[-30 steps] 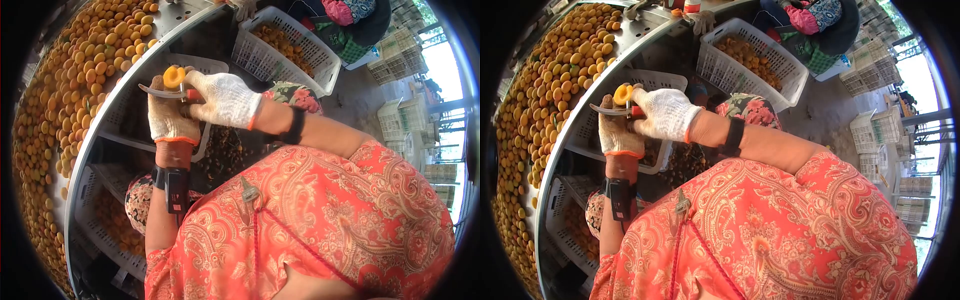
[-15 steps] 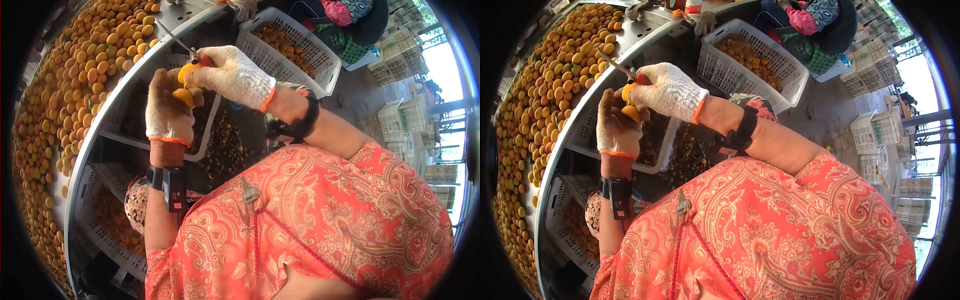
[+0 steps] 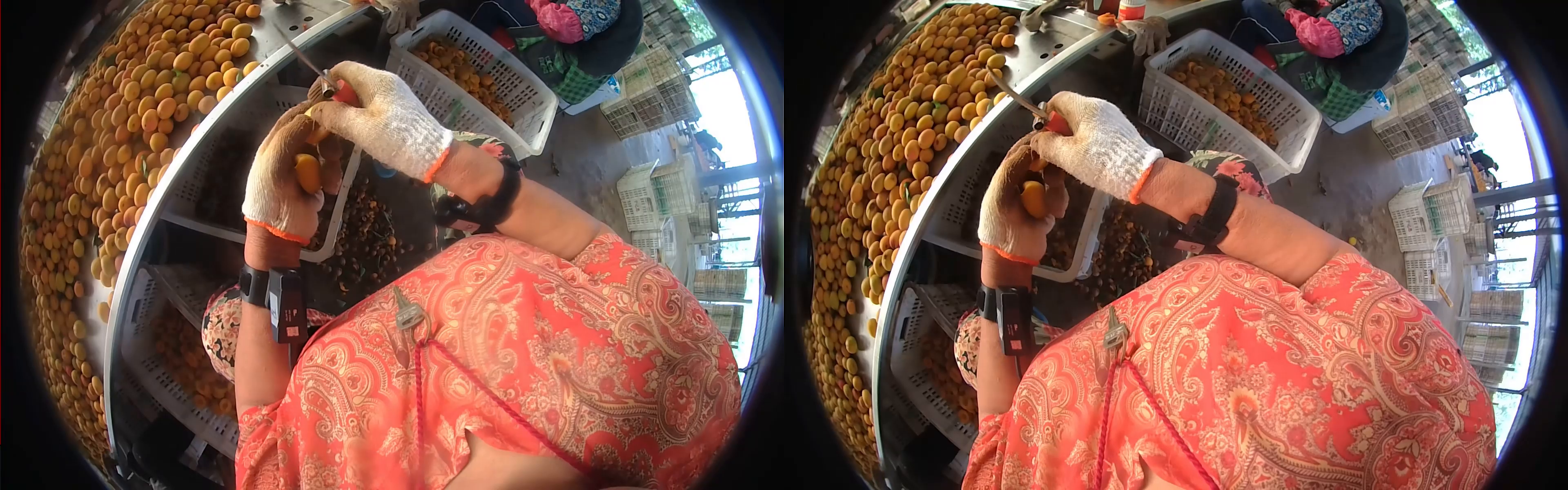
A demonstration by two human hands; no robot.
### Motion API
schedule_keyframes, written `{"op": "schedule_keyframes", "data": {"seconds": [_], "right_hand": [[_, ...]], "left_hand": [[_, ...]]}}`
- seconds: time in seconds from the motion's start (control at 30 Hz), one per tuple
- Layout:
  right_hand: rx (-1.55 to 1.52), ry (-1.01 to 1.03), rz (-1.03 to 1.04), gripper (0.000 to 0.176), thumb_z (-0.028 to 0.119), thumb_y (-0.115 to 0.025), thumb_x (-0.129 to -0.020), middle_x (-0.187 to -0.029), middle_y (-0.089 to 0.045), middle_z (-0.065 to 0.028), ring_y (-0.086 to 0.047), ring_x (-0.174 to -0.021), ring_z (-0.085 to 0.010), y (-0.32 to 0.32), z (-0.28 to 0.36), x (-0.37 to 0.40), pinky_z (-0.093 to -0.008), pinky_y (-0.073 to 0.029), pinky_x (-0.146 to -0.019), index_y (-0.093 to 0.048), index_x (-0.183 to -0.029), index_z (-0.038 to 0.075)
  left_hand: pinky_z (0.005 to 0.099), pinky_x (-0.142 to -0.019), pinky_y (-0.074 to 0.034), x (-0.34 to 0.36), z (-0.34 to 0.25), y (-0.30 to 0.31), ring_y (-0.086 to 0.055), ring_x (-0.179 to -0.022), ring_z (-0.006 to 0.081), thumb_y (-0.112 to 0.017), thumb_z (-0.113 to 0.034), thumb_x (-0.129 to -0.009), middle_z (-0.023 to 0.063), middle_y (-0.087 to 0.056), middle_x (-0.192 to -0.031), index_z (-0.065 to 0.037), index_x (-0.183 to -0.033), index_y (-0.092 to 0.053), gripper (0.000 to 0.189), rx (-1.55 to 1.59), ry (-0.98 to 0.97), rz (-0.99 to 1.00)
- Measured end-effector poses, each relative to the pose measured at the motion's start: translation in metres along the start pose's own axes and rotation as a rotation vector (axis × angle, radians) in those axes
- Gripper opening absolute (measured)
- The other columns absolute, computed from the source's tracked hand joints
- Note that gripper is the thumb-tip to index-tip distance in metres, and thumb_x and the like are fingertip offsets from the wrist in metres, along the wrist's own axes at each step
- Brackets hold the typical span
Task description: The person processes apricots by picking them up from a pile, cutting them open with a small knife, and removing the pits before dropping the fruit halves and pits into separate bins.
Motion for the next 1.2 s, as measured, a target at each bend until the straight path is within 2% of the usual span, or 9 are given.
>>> {"op": "schedule_keyframes", "data": {"seconds": [0.03,0.1,0.13,0.23,0.33,0.53,0.67,0.97,1.2], "right_hand": [[0.000,0.000,0.000,0.027,0.024,-0.071,-0.085,-0.080,-0.067,-0.0182,-0.068,-0.076,-0.0310,0.001,0.001,0.000,-0.0377,-0.053,-0.068,-0.063,-0.094,-0.001],[-0.023,-0.048,-0.064,0.026,0.024,-0.071,-0.087,-0.072,-0.064,-0.0109,-0.064,-0.067,-0.0181,0.009,0.001,-0.001,-0.0326,-0.051,-0.062,-0.063,-0.088,-0.001],[-0.024,-0.048,-0.064,0.026,0.024,-0.071,-0.087,-0.072,-0.064,-0.0109,-0.064,-0.067,-0.0181,0.011,0.004,-0.001,-0.0326,-0.051,-0.062,-0.063,-0.088,-0.001],[-0.270,-0.174,-0.089,0.025,0.022,-0.071,-0.089,-0.066,-0.056,0.0036,-0.050,-0.064,-0.0028,0.013,-0.010,-0.002,-0.0237,-0.044,-0.056,-0.063,-0.077,0.001],[-0.453,-0.213,-0.092,0.025,0.020,-0.068,-0.091,-0.067,-0.055,0.0053,-0.049,-0.064,-0.0021,0.010,-0.005,0.002,-0.0227,-0.042,-0.055,-0.061,-0.076,0.002],[-0.535,-0.267,-0.065,0.021,0.019,-0.068,-0.091,-0.070,-0.059,0.0039,-0.052,-0.064,-0.0025,-0.001,-0.016,0.006,-0.0215,-0.044,-0.055,-0.064,-0.080,0.001],[-0.487,-0.294,-0.050,0.020,0.019,-0.068,-0.091,-0.071,-0.060,0.0027,-0.053,-0.064,-0.0032,-0.002,-0.013,0.007,-0.0220,-0.045,-0.055,-0.065,-0.081,0.002],[-0.493,-0.341,-0.049,0.020,0.019,-0.068,-0.091,-0.071,-0.062,0.0006,-0.058,-0.064,-0.0052,-0.003,-0.019,0.010,-0.0242,-0.048,-0.054,-0.065,-0.082,0.002],[-0.490,-0.382,-0.001,0.021,0.020,-0.066,-0.092,-0.071,-0.062,0.0002,-0.057,-0.063,-0.0059,-0.011,-0.022,0.016,-0.0247,-0.048,-0.054,-0.064,-0.081,0.002]], "left_hand": [[0.0271,-0.061,-0.045,-0.001,0.005,0.003,-0.059,-0.075,0.0160,-0.061,-0.014,-0.092,0.0071,-0.061,-0.096,-0.006,-0.127,-0.055,0.036,0.116,0.066,-0.049],[0.0279,-0.060,-0.044,-0.004,0.004,0.003,-0.059,-0.072,0.0169,-0.062,-0.016,-0.092,0.0083,-0.062,-0.094,-0.006,-0.123,-0.056,0.033,0.155,0.101,-0.058],[0.0288,-0.059,-0.043,-0.005,0.007,0.004,-0.059,-0.069,0.0179,-0.062,-0.017,-0.091,0.0094,-0.063,-0.091,-0.007,-0.119,-0.057,0.030,0.194,0.135,-0.066],[0.0300,-0.057,-0.042,-0.004,0.011,0.005,-0.058,-0.066,0.0195,-0.063,-0.020,-0.091,0.0116,-0.064,-0.089,-0.006,-0.113,-0.058,0.027,0.204,0.127,-0.123],[0.0306,-0.058,-0.043,-0.005,0.015,0.007,-0.057,-0.065,0.0190,-0.062,-0.019,-0.091,0.0116,-0.064,-0.089,-0.005,-0.115,-0.057,0.028,0.217,0.137,-0.144],[0.0301,-0.058,-0.044,-0.005,0.010,-0.003,-0.058,-0.067,0.0194,-0.061,-0.019,-0.090,0.0108,-0.064,-0.089,-0.002,-0.117,-0.057,0.032,0.160,0.118,-0.068],[0.0295,-0.059,-0.044,-0.008,0.013,-0.006,-0.058,-0.068,0.0197,-0.061,-0.018,-0.090,0.0111,-0.064,-0.089,-0.001,-0.118,-0.057,0.033,0.144,0.123,0.002],[0.0306,-0.062,-0.046,-0.009,0.015,-0.005,-0.059,-0.069,0.0201,-0.061,-0.016,-0.088,0.0123,-0.063,-0.094,0.001,-0.119,-0.056,0.035,0.137,0.079,-0.056],[0.0285,-0.061,-0.046,-0.008,0.015,-0.005,-0.058,-0.068,0.0174,-0.062,-0.015,-0.089,0.0091,-0.063,-0.093,0.001,-0.118,-0.056,0.034,0.090,0.075,-0.077]]}}
Point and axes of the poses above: each hand's wrist, its own x-axis away from the middle knuckle, its own y-axis out of the back of the hand, z = x × y, the point moved 9 cm from there along -x, towards the middle knuckle
